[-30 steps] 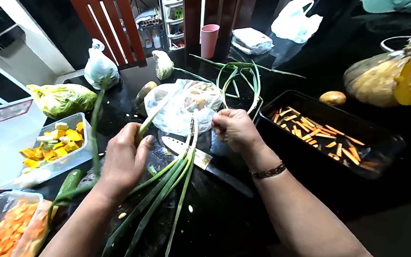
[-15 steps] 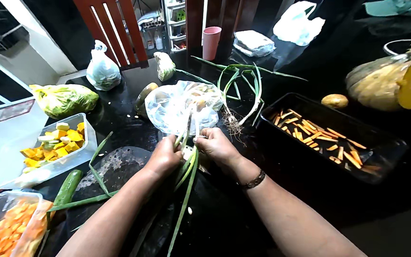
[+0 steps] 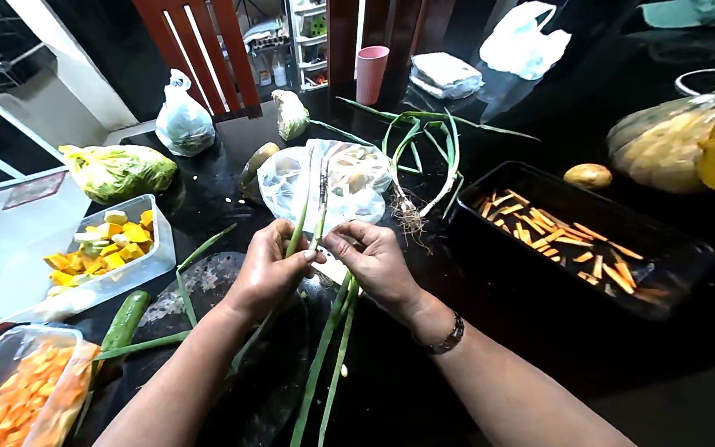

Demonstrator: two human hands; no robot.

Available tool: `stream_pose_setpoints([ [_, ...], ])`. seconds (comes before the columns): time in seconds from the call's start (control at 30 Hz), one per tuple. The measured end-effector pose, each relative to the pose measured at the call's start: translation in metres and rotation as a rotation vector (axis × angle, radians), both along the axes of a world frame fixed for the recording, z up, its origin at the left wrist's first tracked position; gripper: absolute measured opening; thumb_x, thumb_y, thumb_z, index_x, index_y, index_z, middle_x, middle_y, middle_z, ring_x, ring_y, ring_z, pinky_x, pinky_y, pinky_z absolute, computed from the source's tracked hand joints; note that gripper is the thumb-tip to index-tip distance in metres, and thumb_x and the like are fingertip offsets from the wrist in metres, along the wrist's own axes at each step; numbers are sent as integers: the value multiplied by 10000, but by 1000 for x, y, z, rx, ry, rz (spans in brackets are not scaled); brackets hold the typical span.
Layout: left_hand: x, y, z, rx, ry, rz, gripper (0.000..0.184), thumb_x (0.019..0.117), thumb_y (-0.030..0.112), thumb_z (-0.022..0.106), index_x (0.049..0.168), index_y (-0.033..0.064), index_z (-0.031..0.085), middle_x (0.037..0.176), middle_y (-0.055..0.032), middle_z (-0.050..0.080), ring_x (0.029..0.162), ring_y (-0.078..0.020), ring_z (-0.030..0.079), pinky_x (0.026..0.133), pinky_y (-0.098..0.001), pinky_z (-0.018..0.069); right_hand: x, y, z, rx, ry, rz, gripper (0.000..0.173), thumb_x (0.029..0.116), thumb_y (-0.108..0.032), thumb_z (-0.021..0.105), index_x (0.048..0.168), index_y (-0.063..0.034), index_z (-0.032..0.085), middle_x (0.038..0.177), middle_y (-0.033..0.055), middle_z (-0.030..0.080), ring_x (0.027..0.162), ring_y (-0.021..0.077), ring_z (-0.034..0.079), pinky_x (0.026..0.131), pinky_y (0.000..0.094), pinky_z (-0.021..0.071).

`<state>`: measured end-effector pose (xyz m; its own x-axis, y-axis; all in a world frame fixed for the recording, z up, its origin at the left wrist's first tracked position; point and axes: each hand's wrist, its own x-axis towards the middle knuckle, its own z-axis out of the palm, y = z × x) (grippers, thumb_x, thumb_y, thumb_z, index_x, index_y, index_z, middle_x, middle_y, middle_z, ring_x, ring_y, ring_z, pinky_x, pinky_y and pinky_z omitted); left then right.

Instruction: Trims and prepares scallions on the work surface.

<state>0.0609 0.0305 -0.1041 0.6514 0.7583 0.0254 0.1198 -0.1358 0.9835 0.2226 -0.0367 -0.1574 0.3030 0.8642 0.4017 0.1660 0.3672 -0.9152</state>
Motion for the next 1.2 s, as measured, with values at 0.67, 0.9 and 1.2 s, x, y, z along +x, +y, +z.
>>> stream_pose_setpoints([
  [0.67,-20,6,8,359,253,-230,48,969,70,561,1010,84,542,822,24,708,613,-16,606,554,-172,485,22,5,14,-12,584,-158,292,979,5,474,769,-116,637,584,-60,585,439,5,463,414,163,399],
  [0.9,-33,7,10,351,205,-302,53,977,78,505,1006,96,546,823,33,704,599,-3,578,544,-153,463,50,11,9,55,625,-353,317,982,-57,485,695,-172,554,580,-69,552,434,17,429,426,163,391],
  [1.2,-38,5,19,95,47,-224,163,968,58,491,1111,58,569,758,-10,686,587,-53,621,554,-170,518,80,11,10,95,850,-386,221,972,-31,372,887,-129,551,847,27,715,749,180,721,740,423,626],
])
